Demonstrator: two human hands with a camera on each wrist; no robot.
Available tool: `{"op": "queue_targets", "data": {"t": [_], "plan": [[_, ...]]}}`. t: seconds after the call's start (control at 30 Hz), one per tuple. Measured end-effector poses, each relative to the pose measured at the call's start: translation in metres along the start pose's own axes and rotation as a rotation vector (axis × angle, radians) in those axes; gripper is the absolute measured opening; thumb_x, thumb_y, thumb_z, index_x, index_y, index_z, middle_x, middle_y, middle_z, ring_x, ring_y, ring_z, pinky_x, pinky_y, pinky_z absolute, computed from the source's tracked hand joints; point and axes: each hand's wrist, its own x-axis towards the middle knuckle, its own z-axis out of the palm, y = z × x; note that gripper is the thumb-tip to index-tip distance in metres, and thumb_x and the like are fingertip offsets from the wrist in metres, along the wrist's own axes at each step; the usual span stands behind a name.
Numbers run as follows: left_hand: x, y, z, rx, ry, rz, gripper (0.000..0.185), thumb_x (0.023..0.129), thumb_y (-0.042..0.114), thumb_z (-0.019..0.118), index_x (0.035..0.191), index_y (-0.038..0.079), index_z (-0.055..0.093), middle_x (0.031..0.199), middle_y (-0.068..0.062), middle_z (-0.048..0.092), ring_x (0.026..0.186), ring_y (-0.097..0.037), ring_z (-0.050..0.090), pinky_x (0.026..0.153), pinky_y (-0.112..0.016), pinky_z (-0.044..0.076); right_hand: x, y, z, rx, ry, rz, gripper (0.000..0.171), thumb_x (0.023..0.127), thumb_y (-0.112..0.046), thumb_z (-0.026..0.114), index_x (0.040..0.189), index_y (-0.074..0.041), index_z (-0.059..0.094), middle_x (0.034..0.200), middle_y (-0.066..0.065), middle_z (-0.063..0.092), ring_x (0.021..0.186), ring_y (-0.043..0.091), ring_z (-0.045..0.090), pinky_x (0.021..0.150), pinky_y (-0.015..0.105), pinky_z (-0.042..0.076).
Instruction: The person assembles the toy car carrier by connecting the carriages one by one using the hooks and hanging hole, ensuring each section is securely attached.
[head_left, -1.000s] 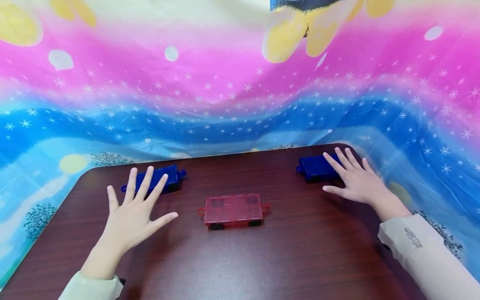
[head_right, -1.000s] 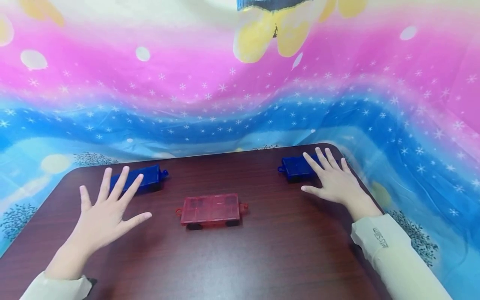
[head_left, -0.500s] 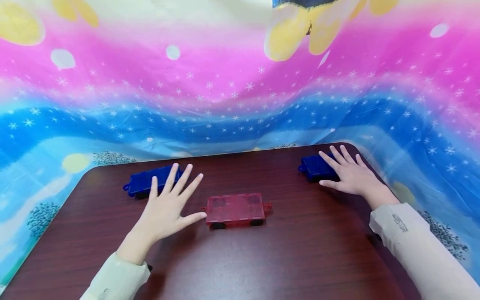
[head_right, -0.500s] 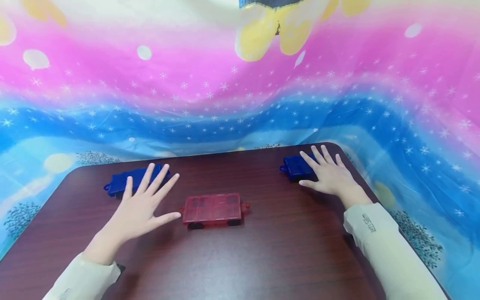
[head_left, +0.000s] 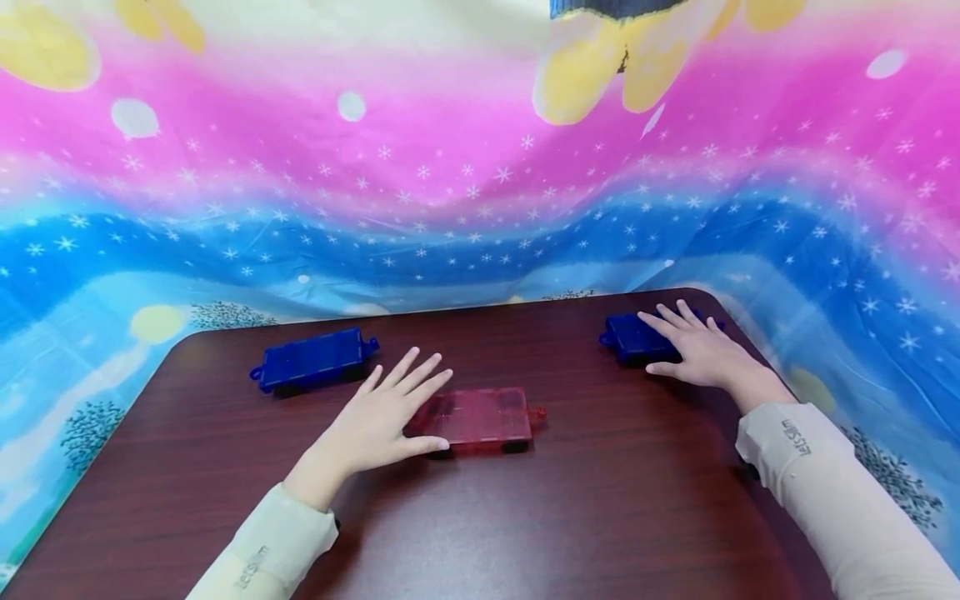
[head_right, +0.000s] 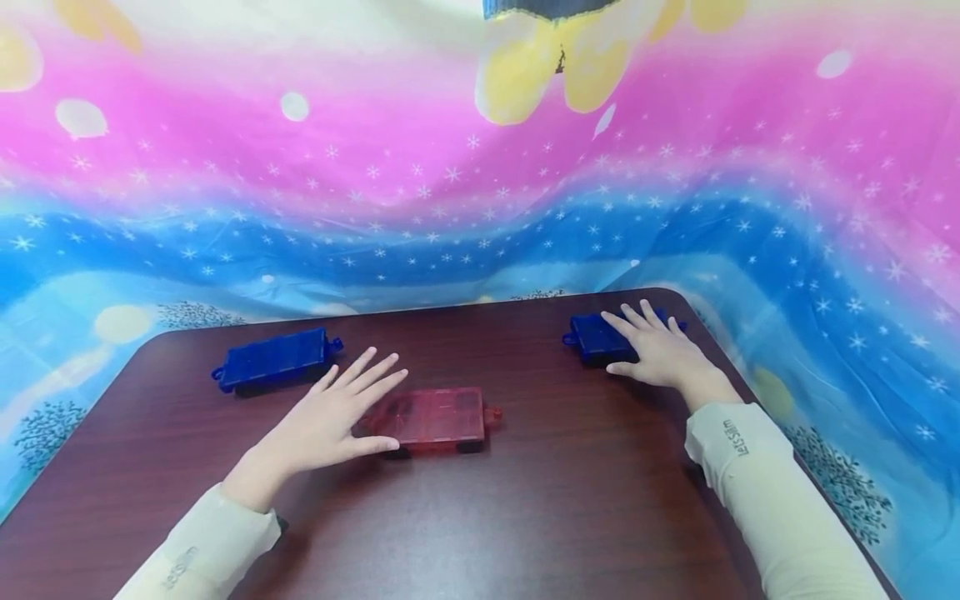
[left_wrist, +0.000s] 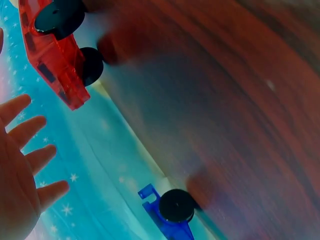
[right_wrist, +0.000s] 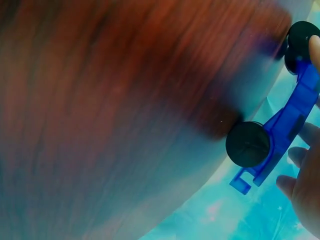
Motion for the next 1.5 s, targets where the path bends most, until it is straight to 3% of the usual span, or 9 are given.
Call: {"op": "queue_targets", "data": {"t": [0.43,0.67,0.77,1.1,1.5], "plan": [[0.01,0.003,0.009,-0.104,-0.105,0.046,0.078,0.08,0.066,0.053,0.145,0.028,0.032,0.148,0.003,0.035,0.14,-0.022,0.026,0.103,-0.054,0.034,0.007,0.005,-0.003,0.052,0.006,-0.058,0.073,0.086,-0.027,0.065,0.147,-0.024,0.026,0.149,0.023,0.02,0.139,0.046,0.005,0.094,0.076,0.015],[0.013,0.004,0.008,-0.108,-0.147,0.013,0.076,0.08,0.066,0.053,0.144,0.03,0.034,0.144,0.004,0.041,0.135,-0.017,0.034,0.1,-0.048,0.04,0.01,0.003,-0.003,0.023,0.083,-0.078,0.073,0.081,-0.031,0.071,0.143,-0.019,0.036,0.135,0.021,0.036,0.124,0.045,0.034,0.093,0.064,0.034],[0.014,0.004,0.008,-0.117,-0.166,-0.001,0.076,0.08,0.065,0.054,0.144,0.03,0.034,0.143,0.005,0.042,0.132,-0.015,0.038,0.1,-0.044,0.041,0.011,0.003,0.0,0.026,0.097,-0.073,0.074,0.078,-0.034,0.073,0.142,-0.02,0.038,0.132,0.019,0.039,0.119,0.041,0.04,0.09,0.06,0.039],[0.013,0.003,0.007,-0.17,-0.207,-0.033,0.075,0.078,0.061,0.06,0.141,0.027,0.039,0.141,0.003,0.044,0.129,-0.02,0.041,0.102,-0.042,0.04,0.009,-0.004,0.0,0.002,0.109,-0.075,0.075,0.074,-0.041,0.075,0.139,-0.023,0.043,0.127,0.018,0.043,0.116,0.038,0.041,0.087,0.057,0.042],[0.014,0.0,0.007,-0.177,-0.208,-0.034,0.077,0.076,0.063,0.061,0.141,0.027,0.039,0.14,0.003,0.044,0.128,-0.018,0.042,0.102,-0.041,0.04,-0.004,-0.017,-0.014,-0.027,0.113,-0.088,0.074,0.073,-0.044,0.075,0.137,-0.023,0.046,0.125,0.018,0.045,0.115,0.037,0.041,0.088,0.056,0.042]]}}
